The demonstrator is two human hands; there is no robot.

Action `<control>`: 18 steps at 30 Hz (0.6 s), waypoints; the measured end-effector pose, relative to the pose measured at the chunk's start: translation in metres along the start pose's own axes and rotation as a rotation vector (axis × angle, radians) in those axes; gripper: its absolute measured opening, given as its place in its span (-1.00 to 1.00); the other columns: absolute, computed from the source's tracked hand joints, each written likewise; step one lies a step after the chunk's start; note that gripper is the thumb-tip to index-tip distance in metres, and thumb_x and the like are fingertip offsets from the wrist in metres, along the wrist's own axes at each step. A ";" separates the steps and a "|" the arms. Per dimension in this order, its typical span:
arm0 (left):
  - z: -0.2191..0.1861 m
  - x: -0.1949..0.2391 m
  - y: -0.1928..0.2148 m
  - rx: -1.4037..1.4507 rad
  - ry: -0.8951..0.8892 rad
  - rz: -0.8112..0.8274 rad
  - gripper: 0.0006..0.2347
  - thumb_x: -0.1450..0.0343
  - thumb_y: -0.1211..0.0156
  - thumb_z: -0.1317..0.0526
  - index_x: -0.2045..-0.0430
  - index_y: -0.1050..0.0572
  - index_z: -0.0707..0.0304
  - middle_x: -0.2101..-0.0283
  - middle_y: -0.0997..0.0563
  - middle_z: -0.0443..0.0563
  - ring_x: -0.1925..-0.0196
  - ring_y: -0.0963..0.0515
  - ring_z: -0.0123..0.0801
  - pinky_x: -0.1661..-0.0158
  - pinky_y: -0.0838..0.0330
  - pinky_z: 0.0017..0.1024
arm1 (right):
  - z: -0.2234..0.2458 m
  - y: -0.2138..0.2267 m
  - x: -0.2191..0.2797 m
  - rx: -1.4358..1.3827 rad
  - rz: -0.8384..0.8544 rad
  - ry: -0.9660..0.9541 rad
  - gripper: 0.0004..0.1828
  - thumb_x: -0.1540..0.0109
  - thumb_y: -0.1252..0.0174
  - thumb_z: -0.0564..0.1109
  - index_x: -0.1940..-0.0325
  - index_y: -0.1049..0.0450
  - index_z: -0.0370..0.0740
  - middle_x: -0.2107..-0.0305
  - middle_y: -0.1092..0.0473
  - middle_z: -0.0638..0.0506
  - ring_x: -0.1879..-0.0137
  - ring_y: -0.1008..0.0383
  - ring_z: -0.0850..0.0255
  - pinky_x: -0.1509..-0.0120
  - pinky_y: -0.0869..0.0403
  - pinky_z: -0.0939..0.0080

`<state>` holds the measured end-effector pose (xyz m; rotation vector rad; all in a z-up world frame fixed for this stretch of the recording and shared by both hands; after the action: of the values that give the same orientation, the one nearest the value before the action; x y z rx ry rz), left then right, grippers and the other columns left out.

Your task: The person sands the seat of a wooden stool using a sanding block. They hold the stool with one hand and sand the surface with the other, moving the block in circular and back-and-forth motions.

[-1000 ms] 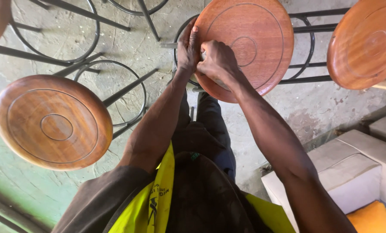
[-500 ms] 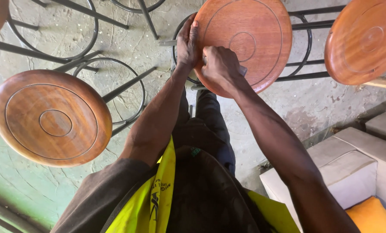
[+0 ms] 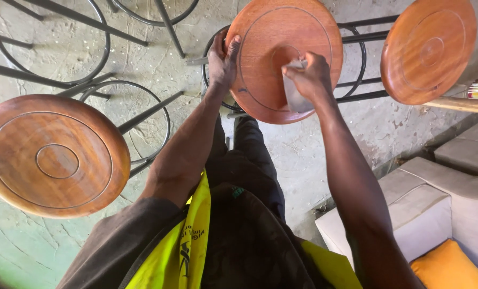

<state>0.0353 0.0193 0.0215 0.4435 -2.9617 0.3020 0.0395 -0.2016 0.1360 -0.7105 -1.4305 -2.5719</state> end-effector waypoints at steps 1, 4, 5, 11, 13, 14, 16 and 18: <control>-0.003 0.001 0.000 -0.019 -0.016 -0.005 -0.43 -0.34 -0.16 -0.28 0.03 -0.51 0.24 0.13 -0.68 0.03 0.07 -0.66 -0.25 0.10 -0.58 -0.28 | 0.006 -0.004 -0.009 -0.050 0.000 -0.062 -0.65 -0.08 -0.34 0.08 0.18 -0.47 -0.09 0.30 -0.50 0.09 0.20 -0.48 0.32 0.25 -0.38 0.22; -0.008 0.000 0.001 -0.050 0.004 -0.006 -0.45 -0.34 -0.13 -0.29 0.08 -0.52 0.21 0.18 -0.67 -0.02 0.11 -0.65 -0.28 0.12 -0.56 -0.29 | 0.016 -0.012 -0.034 -0.187 -0.066 -0.177 -0.67 -0.02 -0.36 -0.03 0.29 -0.34 -0.03 0.39 -0.39 0.17 0.30 -0.36 0.36 0.32 -0.32 0.25; -0.008 0.001 0.000 -0.060 0.043 0.004 -0.43 -0.32 -0.12 -0.30 0.08 -0.52 0.21 0.18 -0.67 -0.01 0.10 -0.65 -0.27 0.10 -0.57 -0.28 | 0.016 -0.014 -0.042 -0.274 -0.136 -0.236 -0.59 0.01 -0.36 -0.14 0.58 -0.16 0.07 0.60 -0.23 0.29 0.50 -0.18 0.43 0.45 -0.20 0.25; -0.012 0.000 0.001 -0.113 0.000 0.006 -0.43 -0.36 -0.08 -0.30 0.05 -0.52 0.22 0.13 -0.68 0.01 0.05 -0.66 -0.24 0.07 -0.55 -0.27 | 0.030 -0.009 -0.056 -0.153 -0.207 -0.309 -0.79 0.17 -0.17 -0.14 0.56 -0.27 -0.08 0.60 -0.30 0.18 0.53 -0.33 0.34 0.55 -0.20 0.13; -0.001 -0.002 0.001 -0.081 0.012 0.002 -0.41 -0.35 -0.11 -0.31 0.02 -0.50 0.24 0.11 -0.67 0.02 0.03 -0.66 -0.24 0.05 -0.56 -0.28 | 0.033 -0.015 -0.053 -0.164 -0.185 -0.272 -0.80 0.13 -0.19 -0.15 0.63 -0.25 -0.08 0.66 -0.28 0.19 0.57 -0.30 0.38 0.59 -0.16 0.13; 0.005 -0.003 0.001 -0.047 0.019 -0.001 -0.39 -0.34 -0.14 -0.31 0.00 -0.49 0.25 0.09 -0.67 0.04 0.01 -0.66 -0.25 0.03 -0.58 -0.28 | 0.036 -0.018 -0.052 -0.176 -0.167 -0.232 -0.75 0.09 -0.21 -0.17 0.71 -0.23 -0.08 0.72 -0.27 0.20 0.62 -0.28 0.43 0.63 -0.11 0.14; 0.008 -0.002 0.000 -0.042 0.013 0.005 -0.41 -0.35 -0.14 -0.30 0.01 -0.49 0.23 0.10 -0.67 0.03 0.02 -0.66 -0.25 0.04 -0.58 -0.28 | 0.042 -0.018 -0.039 -0.169 -0.062 -0.223 -0.71 0.07 -0.18 -0.20 0.74 -0.19 -0.05 0.67 -0.36 0.14 0.62 -0.27 0.44 0.54 -0.29 0.24; 0.006 -0.003 0.001 -0.044 0.000 0.005 -0.44 -0.36 -0.13 -0.29 0.01 -0.49 0.21 0.11 -0.67 0.02 0.04 -0.66 -0.26 0.06 -0.57 -0.28 | 0.045 -0.022 -0.042 -0.167 0.047 -0.203 -0.66 0.05 -0.16 -0.24 0.77 -0.15 -0.01 0.62 -0.46 0.08 0.63 -0.27 0.46 0.45 -0.46 0.34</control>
<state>0.0374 0.0199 0.0146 0.4312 -2.9634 0.2371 0.0850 -0.1572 0.1206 -1.0423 -1.2402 -2.6698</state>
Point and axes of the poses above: each hand's wrist, its own x-axis away from the middle knuckle, its own y-axis out of the back of the hand, z = x × y, the point moved 4 cm from there along -x, towards the middle knuckle
